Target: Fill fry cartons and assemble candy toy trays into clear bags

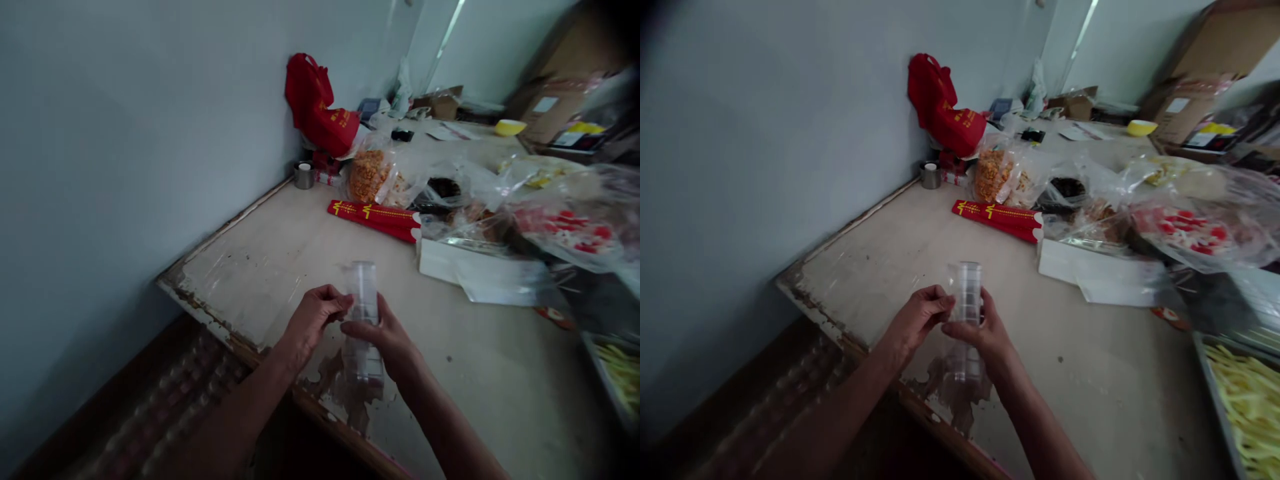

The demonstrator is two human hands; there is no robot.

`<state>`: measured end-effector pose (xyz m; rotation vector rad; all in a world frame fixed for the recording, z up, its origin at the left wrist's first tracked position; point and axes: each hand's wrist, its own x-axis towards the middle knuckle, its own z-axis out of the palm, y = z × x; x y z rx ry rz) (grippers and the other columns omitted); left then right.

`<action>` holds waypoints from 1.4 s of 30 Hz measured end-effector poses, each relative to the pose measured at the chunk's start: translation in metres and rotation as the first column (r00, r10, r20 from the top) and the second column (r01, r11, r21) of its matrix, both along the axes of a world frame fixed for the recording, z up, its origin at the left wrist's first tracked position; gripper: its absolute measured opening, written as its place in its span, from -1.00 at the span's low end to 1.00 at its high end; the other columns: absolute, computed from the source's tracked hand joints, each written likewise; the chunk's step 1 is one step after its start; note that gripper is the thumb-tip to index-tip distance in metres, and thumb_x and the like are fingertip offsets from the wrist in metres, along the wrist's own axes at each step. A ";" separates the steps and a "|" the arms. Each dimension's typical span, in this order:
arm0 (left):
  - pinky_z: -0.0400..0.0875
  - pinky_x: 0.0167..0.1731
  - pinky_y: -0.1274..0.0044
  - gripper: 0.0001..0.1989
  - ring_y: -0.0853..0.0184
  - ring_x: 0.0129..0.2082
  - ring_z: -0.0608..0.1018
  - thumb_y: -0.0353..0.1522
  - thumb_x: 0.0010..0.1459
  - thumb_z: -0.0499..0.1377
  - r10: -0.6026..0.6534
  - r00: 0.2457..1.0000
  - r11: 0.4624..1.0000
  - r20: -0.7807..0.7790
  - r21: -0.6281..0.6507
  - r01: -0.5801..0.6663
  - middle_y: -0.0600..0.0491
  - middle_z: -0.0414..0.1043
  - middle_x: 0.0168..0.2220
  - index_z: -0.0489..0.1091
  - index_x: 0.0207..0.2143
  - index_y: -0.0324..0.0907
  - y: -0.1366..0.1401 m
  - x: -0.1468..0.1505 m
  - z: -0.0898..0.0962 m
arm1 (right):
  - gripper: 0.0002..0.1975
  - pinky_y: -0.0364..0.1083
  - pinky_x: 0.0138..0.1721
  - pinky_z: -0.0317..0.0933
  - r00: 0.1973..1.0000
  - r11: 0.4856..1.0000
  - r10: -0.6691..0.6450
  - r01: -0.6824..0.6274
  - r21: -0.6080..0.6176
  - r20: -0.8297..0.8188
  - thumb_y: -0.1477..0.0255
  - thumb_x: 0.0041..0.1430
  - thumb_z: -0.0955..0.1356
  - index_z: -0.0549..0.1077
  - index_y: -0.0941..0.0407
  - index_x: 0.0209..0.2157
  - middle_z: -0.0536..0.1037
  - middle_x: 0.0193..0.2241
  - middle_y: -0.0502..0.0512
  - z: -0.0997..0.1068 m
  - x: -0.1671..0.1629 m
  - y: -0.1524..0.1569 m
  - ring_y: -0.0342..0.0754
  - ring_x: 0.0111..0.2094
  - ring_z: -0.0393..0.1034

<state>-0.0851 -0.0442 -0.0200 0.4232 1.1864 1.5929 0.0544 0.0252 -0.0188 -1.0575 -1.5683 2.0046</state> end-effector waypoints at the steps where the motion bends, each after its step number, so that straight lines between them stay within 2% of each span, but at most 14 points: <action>1: 0.20 -0.48 0.61 -0.51 0.52 -0.59 0.28 -0.15 -0.22 0.49 -0.028 0.999 0.999 0.038 -0.017 0.028 0.19 0.26 -0.62 0.26 -0.61 -0.21 0.003 -0.006 -0.006 | -0.21 0.01 -0.32 0.36 0.999 0.995 -0.034 0.033 -0.096 0.001 0.25 -0.22 0.56 0.32 0.07 0.09 0.54 -0.30 0.05 0.001 0.012 0.003 0.05 -0.36 0.46; 4: 0.21 -0.49 0.60 -0.44 0.52 -0.60 0.30 -0.06 -0.33 0.51 -0.073 0.997 0.986 -0.002 -0.151 0.072 0.19 0.28 -0.61 0.28 -0.57 -0.21 0.005 -0.031 -0.024 | -0.40 -0.04 -0.45 0.29 0.974 0.961 -0.199 0.216 -0.172 0.108 0.19 -0.14 0.52 0.36 0.10 -0.07 0.48 -0.44 0.00 0.000 0.052 0.015 0.00 -0.48 0.39; 7: 0.29 -0.45 0.57 -0.45 0.45 -0.57 0.39 -0.04 -0.27 0.49 -0.151 0.955 0.952 -0.255 -0.299 0.071 0.14 0.36 -0.54 0.41 -0.37 -0.22 -0.004 -0.055 -0.031 | -0.30 -0.04 -0.39 0.31 0.930 0.949 -0.312 0.314 0.023 0.193 0.17 -0.20 0.57 0.34 0.07 -0.02 0.50 -0.37 0.01 0.000 0.084 0.027 0.02 -0.39 0.42; 12: 0.37 -0.17 0.46 -0.55 0.18 -0.12 0.52 -0.17 -0.06 0.43 -0.030 0.508 0.966 -0.861 -0.156 -0.207 -0.09 0.49 -0.13 0.49 -0.14 -0.16 -0.024 -0.037 -0.004 | 0.05 0.10 -0.12 0.38 0.938 0.963 -0.182 0.108 0.249 0.295 0.12 -0.26 0.57 0.16 0.06 0.26 0.52 -0.11 0.18 0.004 0.077 0.017 0.18 -0.13 0.47; 13: 0.37 -0.16 0.46 -0.61 0.19 -0.10 0.51 -0.16 0.01 0.39 -0.017 0.525 0.980 -0.851 -0.119 -0.162 -0.09 0.48 -0.10 0.49 -0.16 -0.16 -0.026 -0.023 0.003 | 0.10 0.13 -0.10 0.38 0.932 0.948 -0.170 0.066 0.310 0.321 0.14 -0.28 0.57 0.13 0.06 0.29 0.49 -0.06 0.21 0.004 0.069 0.010 0.20 -0.11 0.46; 16: 0.37 -0.28 0.52 -0.70 0.34 -0.31 0.49 -0.13 0.16 0.27 -0.145 0.839 0.989 -0.525 -0.064 0.132 0.02 0.49 -0.30 0.47 -0.28 -0.19 -0.019 0.023 0.017 | 0.10 0.17 -0.09 0.36 0.892 0.874 -0.199 -0.026 0.486 0.405 0.17 -0.25 0.52 0.09 0.02 0.34 0.37 0.04 0.28 0.004 0.051 -0.006 0.24 -0.07 0.44; 19: 0.31 -0.37 0.58 -0.67 0.45 -0.47 0.40 -0.16 0.04 0.37 -0.110 0.980 0.993 -0.169 0.032 0.117 0.12 0.39 -0.48 0.39 -0.45 -0.22 0.000 0.061 0.017 | 0.12 0.19 -0.09 0.34 0.867 0.847 -0.266 0.000 0.532 0.422 0.17 -0.27 0.53 0.09 -0.03 0.36 0.35 0.04 0.26 0.007 0.054 -0.007 0.26 -0.04 0.42; 25: 0.26 -0.44 0.59 -0.47 0.51 -0.56 0.36 -0.16 -0.37 0.54 -0.197 0.963 0.978 0.185 -0.033 0.207 0.18 0.30 -0.59 0.27 -0.59 -0.22 0.040 0.084 -0.005 | -0.21 0.03 -0.28 0.31 0.977 0.982 -0.184 0.188 -0.030 0.112 0.20 -0.24 0.55 0.37 0.06 0.09 0.54 -0.27 0.08 0.011 0.109 0.010 0.09 -0.30 0.44; 28: 0.24 -0.45 0.59 -0.46 0.50 -0.57 0.35 -0.12 -0.38 0.53 -0.221 0.970 0.967 0.101 -0.110 0.232 0.16 0.31 -0.57 0.28 -0.57 -0.22 0.050 0.070 -0.017 | -0.37 0.00 -0.38 0.26 0.930 0.931 -0.331 0.349 -0.102 0.159 0.11 -0.22 0.53 0.43 0.08 -0.10 0.53 -0.37 0.06 0.008 0.148 0.019 0.06 -0.41 0.41; 31: 0.30 -0.38 0.54 -0.53 0.41 -0.49 0.42 -0.14 -0.20 0.48 -0.272 0.925 0.951 -0.266 -0.222 0.216 0.11 0.38 -0.48 0.43 -0.35 -0.24 0.049 0.054 -0.018 | -0.25 0.02 -0.32 0.28 0.872 0.903 -0.426 0.425 0.063 0.241 0.12 -0.28 0.57 0.39 0.01 0.00 0.52 -0.33 0.04 0.005 0.178 0.027 0.10 -0.33 0.42; 34: 0.35 -0.21 0.45 -0.45 0.24 -0.21 0.49 -0.30 -0.10 0.46 -0.134 0.619 0.974 -0.774 -0.217 -0.060 -0.04 0.46 -0.21 0.43 -0.04 -0.18 0.036 0.055 -0.005 | -0.01 0.07 -0.19 0.32 0.848 0.899 -0.432 0.379 0.218 0.307 0.10 -0.32 0.59 0.25 -0.03 0.18 0.49 -0.18 0.08 0.004 0.180 0.024 0.16 -0.19 0.42; 36: 0.35 -0.12 0.42 -0.52 0.17 -0.06 0.46 -0.33 -0.04 0.43 -0.079 0.456 0.987 -0.886 -0.134 -0.091 -0.09 0.44 -0.07 0.45 -0.04 -0.13 0.025 0.069 0.007 | 0.11 0.11 -0.12 0.33 0.860 0.905 -0.394 0.302 0.298 0.325 0.11 -0.38 0.60 0.18 0.01 0.25 0.46 -0.09 0.14 0.003 0.167 0.015 0.19 -0.12 0.41; 40: 0.36 -0.29 0.51 -0.74 0.31 -0.32 0.48 -0.16 0.15 0.29 -0.311 0.739 0.944 -0.598 -0.103 0.314 0.01 0.48 -0.34 0.48 -0.29 -0.19 0.015 0.114 0.025 | 0.21 0.17 0.03 0.28 0.838 0.848 -0.404 0.195 0.493 0.365 0.15 -0.44 0.61 0.15 0.02 0.31 0.33 0.06 0.25 0.001 0.140 -0.003 0.24 0.00 0.36; 42: 0.31 -0.36 0.55 -0.68 0.38 -0.42 0.44 -0.12 0.14 0.29 -0.321 0.856 0.942 -0.405 -0.042 0.333 0.06 0.43 -0.44 0.46 -0.39 -0.21 0.020 0.136 0.026 | 0.27 0.20 0.06 0.26 0.819 0.808 -0.457 0.218 0.546 0.348 0.15 -0.48 0.62 0.12 0.05 0.33 0.31 0.08 0.28 0.001 0.139 -0.006 0.26 0.04 0.33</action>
